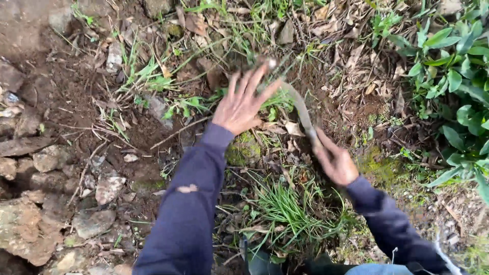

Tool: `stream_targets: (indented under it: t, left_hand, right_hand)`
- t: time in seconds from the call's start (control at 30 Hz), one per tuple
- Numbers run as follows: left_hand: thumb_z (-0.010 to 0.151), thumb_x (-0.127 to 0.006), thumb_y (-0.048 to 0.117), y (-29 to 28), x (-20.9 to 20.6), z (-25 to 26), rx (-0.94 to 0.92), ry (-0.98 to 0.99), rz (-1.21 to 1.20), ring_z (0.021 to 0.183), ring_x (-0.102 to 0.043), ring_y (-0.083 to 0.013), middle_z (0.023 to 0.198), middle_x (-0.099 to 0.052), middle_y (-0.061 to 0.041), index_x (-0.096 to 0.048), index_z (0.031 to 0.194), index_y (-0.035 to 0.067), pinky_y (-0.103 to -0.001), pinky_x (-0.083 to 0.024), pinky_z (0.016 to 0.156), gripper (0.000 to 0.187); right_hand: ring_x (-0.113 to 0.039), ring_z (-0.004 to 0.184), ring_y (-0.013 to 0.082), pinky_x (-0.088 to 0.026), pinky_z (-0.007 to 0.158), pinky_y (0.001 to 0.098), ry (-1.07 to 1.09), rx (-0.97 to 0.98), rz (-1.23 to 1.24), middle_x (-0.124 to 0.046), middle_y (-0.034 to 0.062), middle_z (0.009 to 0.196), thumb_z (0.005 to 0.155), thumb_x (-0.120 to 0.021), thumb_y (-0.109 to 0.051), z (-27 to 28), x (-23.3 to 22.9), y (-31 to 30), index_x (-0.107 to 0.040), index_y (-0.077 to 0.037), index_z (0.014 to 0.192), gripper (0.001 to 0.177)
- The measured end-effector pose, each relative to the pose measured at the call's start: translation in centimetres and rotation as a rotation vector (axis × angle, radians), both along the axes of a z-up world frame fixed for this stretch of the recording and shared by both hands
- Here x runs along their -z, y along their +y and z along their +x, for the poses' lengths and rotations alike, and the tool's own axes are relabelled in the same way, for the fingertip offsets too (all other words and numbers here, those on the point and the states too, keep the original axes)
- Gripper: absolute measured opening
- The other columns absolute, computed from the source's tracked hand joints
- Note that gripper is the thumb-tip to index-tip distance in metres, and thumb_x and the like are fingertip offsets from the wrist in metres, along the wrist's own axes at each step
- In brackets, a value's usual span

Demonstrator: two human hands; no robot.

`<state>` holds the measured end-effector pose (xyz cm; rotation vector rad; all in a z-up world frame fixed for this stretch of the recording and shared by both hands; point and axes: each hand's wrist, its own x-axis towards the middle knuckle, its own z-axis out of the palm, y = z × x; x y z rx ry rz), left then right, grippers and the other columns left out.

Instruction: The person uses a sickle to cut grass and weeds along a stone wall, then gathers the cut vegetation by hand. They also move a small rock and continue clearing the area.

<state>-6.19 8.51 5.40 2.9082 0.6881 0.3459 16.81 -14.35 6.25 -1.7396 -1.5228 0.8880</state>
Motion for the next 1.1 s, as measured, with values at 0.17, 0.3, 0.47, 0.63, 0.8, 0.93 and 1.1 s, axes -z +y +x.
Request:
stream_targets:
  t: [0.17, 0.3, 0.47, 0.63, 0.8, 0.93, 1.1]
  left_hand:
    - [0.061, -0.067, 0.088, 4.4, 0.6, 3.4, 0.039, 0.502, -0.150, 0.158, 0.004, -0.0456, 0.169, 0.008, -0.024, -0.004, 0.167, 0.021, -0.073, 0.002, 0.121, 0.140]
    - [0.097, -0.058, 0.031, 2.6, 4.3, 2.8, -0.151, 0.330, -0.215, 0.146, -0.041, -0.0355, 0.152, -0.043, -0.021, -0.054, 0.144, 0.012, -0.058, -0.031, 0.120, 0.050]
    - [0.099, -0.060, 0.024, -1.4, 8.7, 3.5, -0.363, 0.308, -0.177, 0.120, -0.057, -0.0306, 0.126, -0.055, -0.018, -0.058, 0.129, 0.008, -0.046, -0.049, 0.098, 0.034]
    - [0.098, -0.063, 0.028, -1.1, 6.4, 3.1, -0.574, 0.186, -0.166, 0.096, -0.066, -0.0236, 0.103, -0.060, -0.010, -0.057, 0.116, 0.011, -0.039, -0.056, 0.078, 0.026]
    - [0.090, -0.081, 0.025, 0.0, 3.0, 4.6, -0.798, 0.001, -0.382, 0.101, -0.073, -0.0338, 0.142, -0.048, -0.034, -0.031, 0.148, -0.001, -0.052, -0.063, 0.084, 0.081]
    - [0.091, -0.078, 0.038, 2.6, 6.1, 6.8, -0.848, 0.222, -0.182, 0.080, -0.070, -0.0161, 0.128, -0.049, -0.019, -0.046, 0.137, 0.000, -0.035, -0.064, 0.065, 0.069]
    - [0.098, -0.063, 0.013, 3.2, 5.5, 5.5, -0.722, 0.168, -0.304, 0.055, -0.066, -0.0144, 0.089, -0.069, -0.014, -0.062, 0.124, 0.000, -0.033, -0.056, 0.051, 0.030]
  right_hand:
    - [-0.050, 0.055, 0.0098, -0.053, 0.043, 0.0257, 0.012, 0.196, -0.012, -0.061, 0.0067, 0.096, 0.107, -0.049, -0.013, 4.1, 1.7, -5.1, -0.031, 0.002, 0.159, 0.057]
    - [-0.067, 0.083, 0.0442, -0.057, 0.075, 0.0615, -0.094, 0.298, 0.078, -0.065, 0.0341, 0.124, 0.103, -0.062, -0.004, 4.2, 1.0, -0.8, -0.040, 0.003, 0.158, 0.060]
    - [-0.067, 0.084, 0.0401, -0.057, 0.075, 0.0583, -0.038, 0.171, 0.110, -0.065, 0.0320, 0.126, 0.105, -0.060, -0.009, 2.3, 0.5, 6.3, -0.039, 0.000, 0.158, 0.058]
    - [-0.065, 0.078, 0.0358, -0.057, 0.070, 0.0539, -0.057, 0.173, 0.181, -0.066, 0.0316, 0.124, 0.108, -0.060, -0.007, 2.0, 2.6, 8.8, -0.036, 0.000, 0.160, 0.057]
    - [-0.064, 0.063, 0.0307, -0.056, 0.059, 0.0440, -0.007, 0.135, 0.290, -0.066, 0.0342, 0.125, 0.109, -0.055, -0.009, 2.2, 2.8, 8.3, -0.041, -0.001, 0.159, 0.052]
    - [-0.062, 0.058, 0.0280, -0.054, 0.056, 0.0418, -0.006, 0.094, 0.226, -0.068, 0.0323, 0.120, 0.105, -0.058, -0.008, 1.6, 2.9, 7.2, -0.044, -0.001, 0.157, 0.054]
    - [-0.069, 0.076, 0.0339, -0.061, 0.070, 0.0479, -0.030, 0.090, 0.384, -0.062, 0.0408, 0.127, 0.113, -0.046, -0.015, 1.8, 3.0, 9.5, -0.032, 0.008, 0.158, 0.052]
